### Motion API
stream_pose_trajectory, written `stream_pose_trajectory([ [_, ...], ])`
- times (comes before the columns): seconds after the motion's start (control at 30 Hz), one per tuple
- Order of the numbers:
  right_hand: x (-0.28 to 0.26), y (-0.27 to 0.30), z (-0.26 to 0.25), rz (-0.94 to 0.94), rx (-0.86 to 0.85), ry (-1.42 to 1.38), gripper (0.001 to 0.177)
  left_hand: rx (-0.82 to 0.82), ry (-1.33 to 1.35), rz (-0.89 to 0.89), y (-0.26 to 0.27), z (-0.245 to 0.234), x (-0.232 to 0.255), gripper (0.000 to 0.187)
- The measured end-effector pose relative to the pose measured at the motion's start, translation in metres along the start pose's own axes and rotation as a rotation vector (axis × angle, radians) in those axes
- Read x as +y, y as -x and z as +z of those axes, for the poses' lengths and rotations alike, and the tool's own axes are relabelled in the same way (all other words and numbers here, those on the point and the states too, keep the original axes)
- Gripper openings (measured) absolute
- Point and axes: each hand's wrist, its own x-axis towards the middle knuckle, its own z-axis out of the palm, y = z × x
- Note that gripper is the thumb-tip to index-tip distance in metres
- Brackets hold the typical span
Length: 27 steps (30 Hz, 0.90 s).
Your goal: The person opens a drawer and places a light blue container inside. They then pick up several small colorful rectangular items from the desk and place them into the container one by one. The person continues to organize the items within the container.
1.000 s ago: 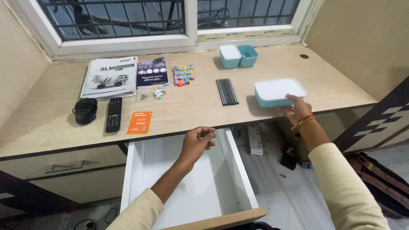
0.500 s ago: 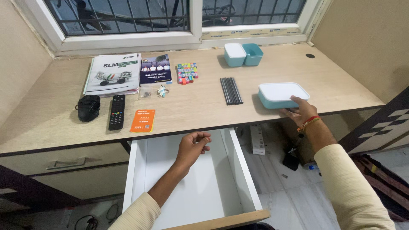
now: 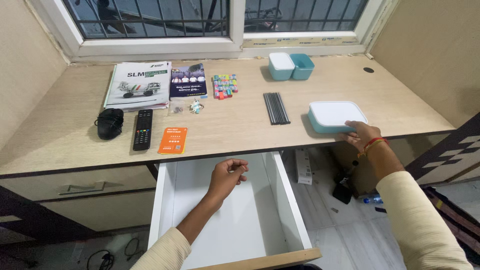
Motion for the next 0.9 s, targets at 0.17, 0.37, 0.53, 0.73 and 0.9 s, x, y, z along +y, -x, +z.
stream_pose_trajectory([
  [0.17, 0.002, -0.008, 0.001, 0.036, 0.014, 0.026, 0.054, 0.011, -0.042, -0.017, -0.001, -0.003, -0.006, 0.022],
  [0.37, -0.001, -0.006, 0.003, 0.006, 0.126, 0.336, 0.067, 0.058, -0.109, 0.035, -0.006, -0.005, -0.018, 0.020],
  [0.53, -0.012, 0.009, 0.015, -0.167, 0.399, 0.716, 0.092, 0.077, -0.155, 0.104, -0.009, -0.006, -0.025, 0.018],
  [0.73, -0.030, 0.020, 0.047, -0.430, 0.404, 0.768, 0.075, 0.080, -0.297, 0.135, -0.004, -0.005, -0.016, 0.017],
  [0.9, -0.028, 0.015, 0.076, -0.781, 0.369, 0.888, 0.059, 0.105, -0.379, 0.221, 0.002, -0.007, -0.006, 0.017],
])
